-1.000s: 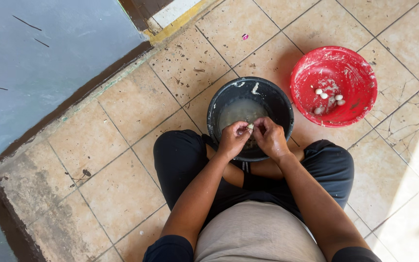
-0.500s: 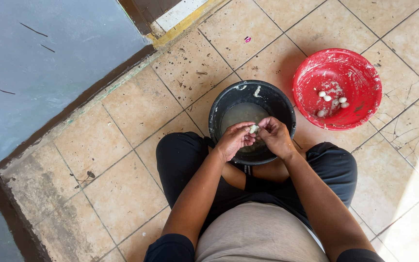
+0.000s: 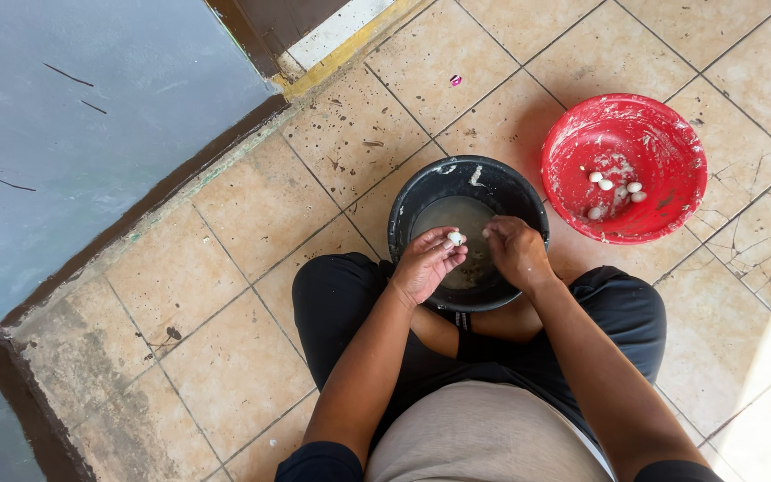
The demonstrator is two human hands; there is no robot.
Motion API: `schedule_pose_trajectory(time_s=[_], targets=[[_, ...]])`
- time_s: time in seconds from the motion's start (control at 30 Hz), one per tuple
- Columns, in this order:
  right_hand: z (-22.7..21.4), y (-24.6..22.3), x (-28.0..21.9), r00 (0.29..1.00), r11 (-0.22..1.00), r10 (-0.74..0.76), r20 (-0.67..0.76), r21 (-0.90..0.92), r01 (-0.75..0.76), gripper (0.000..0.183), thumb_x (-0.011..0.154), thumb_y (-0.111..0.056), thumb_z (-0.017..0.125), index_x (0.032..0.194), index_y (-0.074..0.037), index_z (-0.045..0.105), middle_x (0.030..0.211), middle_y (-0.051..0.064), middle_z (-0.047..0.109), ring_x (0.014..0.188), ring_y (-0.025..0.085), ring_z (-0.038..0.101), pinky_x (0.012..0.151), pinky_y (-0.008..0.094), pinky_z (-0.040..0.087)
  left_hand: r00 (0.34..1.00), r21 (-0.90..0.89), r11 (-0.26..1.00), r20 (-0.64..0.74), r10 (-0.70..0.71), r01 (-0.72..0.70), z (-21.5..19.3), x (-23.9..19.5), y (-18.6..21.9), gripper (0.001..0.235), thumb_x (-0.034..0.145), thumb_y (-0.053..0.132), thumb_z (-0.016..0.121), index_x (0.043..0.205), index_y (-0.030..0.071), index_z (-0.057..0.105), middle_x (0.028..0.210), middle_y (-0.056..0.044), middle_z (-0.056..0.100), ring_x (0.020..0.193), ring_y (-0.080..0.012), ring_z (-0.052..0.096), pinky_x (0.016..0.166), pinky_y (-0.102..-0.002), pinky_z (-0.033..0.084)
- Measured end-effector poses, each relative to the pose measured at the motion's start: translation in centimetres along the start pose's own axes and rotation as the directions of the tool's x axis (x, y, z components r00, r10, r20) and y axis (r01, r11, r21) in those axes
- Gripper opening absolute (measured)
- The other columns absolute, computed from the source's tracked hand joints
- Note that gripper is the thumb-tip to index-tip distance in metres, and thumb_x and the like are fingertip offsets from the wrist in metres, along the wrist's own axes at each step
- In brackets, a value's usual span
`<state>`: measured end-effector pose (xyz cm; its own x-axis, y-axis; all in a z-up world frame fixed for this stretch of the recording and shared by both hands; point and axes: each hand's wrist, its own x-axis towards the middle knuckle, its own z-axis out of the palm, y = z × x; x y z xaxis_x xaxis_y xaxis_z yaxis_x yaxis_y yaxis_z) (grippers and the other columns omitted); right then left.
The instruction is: The person sits on the floor and peels hard-boiled eggs by hand. They dip the eggs in a black bucket of water, remove the shells, and place the peeled eggs into a red bowl.
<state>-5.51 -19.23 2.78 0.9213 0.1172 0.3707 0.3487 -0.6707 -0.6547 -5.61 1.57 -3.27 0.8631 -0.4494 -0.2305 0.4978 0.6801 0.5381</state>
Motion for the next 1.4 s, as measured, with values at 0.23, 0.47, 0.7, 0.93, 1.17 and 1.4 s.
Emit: schedule_pose_trajectory(time_s=[0.23,0.47,0.7,0.93,1.17,1.4], targets=[[-0.9,-5.4,0.1,0.979,0.948,0.133,0.155,0.268,-0.171,0.014,0.090,-0.004,0.071,0.103,-0.002,0.071,0.091,0.012,0.074,0.079,0.023,0.075,0.071,0.033,0.059,0.994,0.038,0.993,0.000,0.111,-0.111,-0.7,0.8,-1.0,0.021,0.095,-0.003,0.070,0.113,0.005,0.064,0.111,-0.007,0.067,0.104,-0.0167,0.066,0.095,-0.033,0.056],[-0.8,-6.8,0.9,0.985,0.982,0.117,0.130,0.132,-0.134,0.015,0.087,-0.004,0.074,0.101,-0.002,0.069,0.088,0.012,0.072,0.071,0.020,0.073,0.062,0.031,0.058,0.982,0.118,0.975,0.038,0.183,-0.186,-1.3,1.0,-1.8,0.024,0.092,-0.009,0.072,0.109,0.004,0.062,0.110,-0.006,0.067,0.104,-0.0149,0.066,0.097,-0.031,0.056],[-0.8,-5.5,0.7,0.987,0.980,0.076,0.139,0.173,-0.100,0.012,0.088,-0.003,0.073,0.096,-0.002,0.065,0.084,0.010,0.070,0.070,0.017,0.071,0.061,0.029,0.057,0.995,0.093,0.991,0.035,0.090,-0.093,-0.6,0.8,-1.1,0.023,0.092,-0.007,0.072,0.110,0.005,0.063,0.108,-0.007,0.068,0.103,-0.0166,0.067,0.094,-0.033,0.057],[-0.1,-3.6,0.0,0.912,0.785,0.290,0.290,0.473,-0.400,0.005,0.096,0.000,0.066,0.098,-0.001,0.061,0.089,0.002,0.065,0.081,0.006,0.063,0.070,0.024,0.055,0.996,0.043,0.999,0.084,-0.002,-0.002,0.7,0.1,0.0,0.024,0.103,0.009,0.065,0.126,0.002,0.064,0.113,-0.010,0.069,0.100,-0.0191,0.068,0.090,-0.035,0.057],[-0.3,-1.6,-0.1,0.864,0.726,0.299,0.405,0.492,-0.481,0.010,0.093,0.003,0.067,0.101,-0.001,0.061,0.091,0.002,0.064,0.081,0.006,0.061,0.070,0.023,0.052,0.996,0.069,0.997,0.092,0.015,-0.022,0.7,0.0,0.1,0.031,0.102,0.008,0.063,0.131,-0.001,0.063,0.114,-0.011,0.070,0.099,-0.0196,0.068,0.091,-0.034,0.058],[-0.3,-1.1,-0.2,0.899,0.853,0.351,0.260,0.307,-0.422,0.005,0.096,-0.002,0.064,0.100,-0.001,0.065,0.091,0.006,0.069,0.082,0.010,0.066,0.074,0.025,0.054,0.990,-0.016,1.000,0.144,0.000,0.002,0.3,0.0,0.1,0.025,0.103,0.003,0.066,0.128,-0.002,0.064,0.113,-0.012,0.069,0.099,-0.0208,0.068,0.090,-0.034,0.057]])
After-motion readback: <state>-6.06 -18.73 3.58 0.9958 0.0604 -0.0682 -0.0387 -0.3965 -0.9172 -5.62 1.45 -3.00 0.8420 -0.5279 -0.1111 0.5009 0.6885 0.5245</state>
